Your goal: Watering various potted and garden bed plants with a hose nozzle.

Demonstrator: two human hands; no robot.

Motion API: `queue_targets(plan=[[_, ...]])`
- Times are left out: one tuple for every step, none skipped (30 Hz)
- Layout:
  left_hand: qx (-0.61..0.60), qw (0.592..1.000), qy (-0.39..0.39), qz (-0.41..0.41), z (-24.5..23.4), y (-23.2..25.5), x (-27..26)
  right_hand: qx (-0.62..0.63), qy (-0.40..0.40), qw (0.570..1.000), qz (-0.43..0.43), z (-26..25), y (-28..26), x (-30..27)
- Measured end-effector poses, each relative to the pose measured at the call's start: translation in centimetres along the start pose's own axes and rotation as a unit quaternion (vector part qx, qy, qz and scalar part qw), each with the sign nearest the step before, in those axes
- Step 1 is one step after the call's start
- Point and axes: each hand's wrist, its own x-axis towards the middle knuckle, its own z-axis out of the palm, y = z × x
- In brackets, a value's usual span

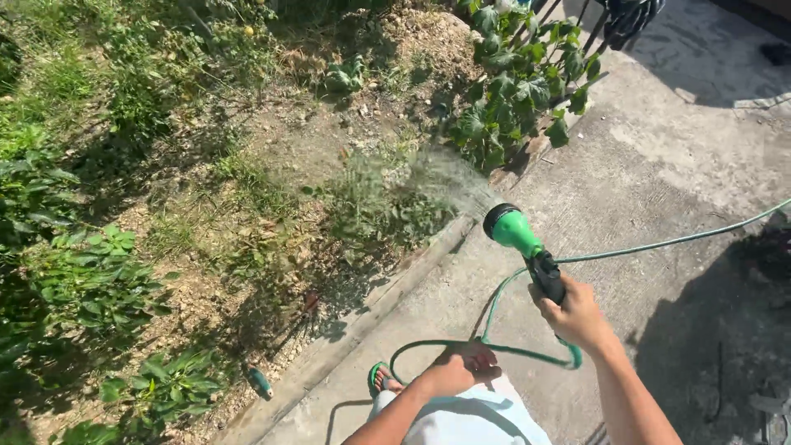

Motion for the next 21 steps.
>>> queue_targets(plan=[[-0.049,0.998,0.038,-0.008,-1.0,-1.8,0.2,-0.011,0.022,1.0,0.007,-0.8,0.7,-0.2],[-0.1,0.992,0.077,-0.017,-1.8,-3.6,0.4,-0.023,0.04,0.999,0.016,-1.7,1.3,-0.5],[-0.099,0.992,0.072,-0.019,-2.7,-4.8,0.7,-0.022,0.043,0.999,0.02,-2.0,2.2,-0.9],[-0.142,0.982,0.115,-0.039,-3.8,-6.0,1.0,-0.029,0.027,0.999,0.009,-2.2,3.1,-1.2],[-0.186,0.968,0.158,-0.058,-4.8,-7.1,1.5,-0.036,0.01,0.999,-0.002,-2.4,4.1,-1.6],[-0.184,0.969,0.155,-0.06,-5.5,-6.8,1.9,-0.034,0.012,0.999,0.001,-2.7,5.5,-1.1],[-0.113,0.973,0.193,-0.063,-6.2,-6.5,2.3,-0.024,0.007,1.0,-0.013,-3.1,7.0,-0.6],[-0.044,0.97,0.229,-0.066,-6.2,-6.3,2.7,-0.015,-0.001,1.0,-0.024,-3.6,8.6,-0.5],[-0.045,0.97,0.226,-0.07,-5.5,-6.3,3.6,-0.014,-0.001,1.0,-0.018,-4.3,10.3,-0.2],[-0.032,0.963,0.256,-0.075,-5.1,-6.1,4.6,0.032,0.022,0.999,-0.008,-5.0,12.0,0.5],[-0.019,0.955,0.285,-0.08,-4.7,-5.9,5.6,0.077,0.045,0.996,0.003,-5.8,13.6,1.1],[-0.018,0.955,0.284,-0.08,-3.9,-6.0,7.2,0.078,0.046,0.996,0.004,-6.9,14.5,1.7],[-0.024,0.949,0.303,-0.079,-3.2,-6.0,8.8,0.106,0.054,0.993,0.021,-8.0,15.4,2.3],[-0.03,0.943,0.323,-0.08,-2.4,-6.2,10.1,0.133,0.062,0.988,0.039,-9.0,16.4,2.8],[-0.029,0.943,0.322,-0.082,-1.3,-5.9,11.4,0.135,0.061,0.988,0.041,-10.5,16.8,3.5],[-0.019,0.939,0.334,-0.08,-0.3,-5.7,12.8,0.115,0.076,0.989,0.054,-11.9,17.2,4.2],[-0.01,0.935,0.346,-0.077,0.5,-5.4,14.2,0.096,0.091,0.989,0.067,-13.3,17.6,4.9],[-0.01,0.936,0.343,-0.081,1.6,-5.2,15.2,0.096,0.091,0.988,0.073,-14.8,18.9,5.5],[-0.002,0.935,0.346,-0.074,2.7,-5.1,16.1,0.12,0.11,0.984,0.072,-16.2,20.1,6.1],[0.004,0.935,0.349,-0.064,3.6,-4.9,17.2,0.141,0.13,0.979,0.07,-17.7,21.3,6.9],[0.002,0.936,0.345,-0.066,4.3,-4.6,18.0,0.14,0.132,0.979,0.074,-19.1,22.1,7.3]])
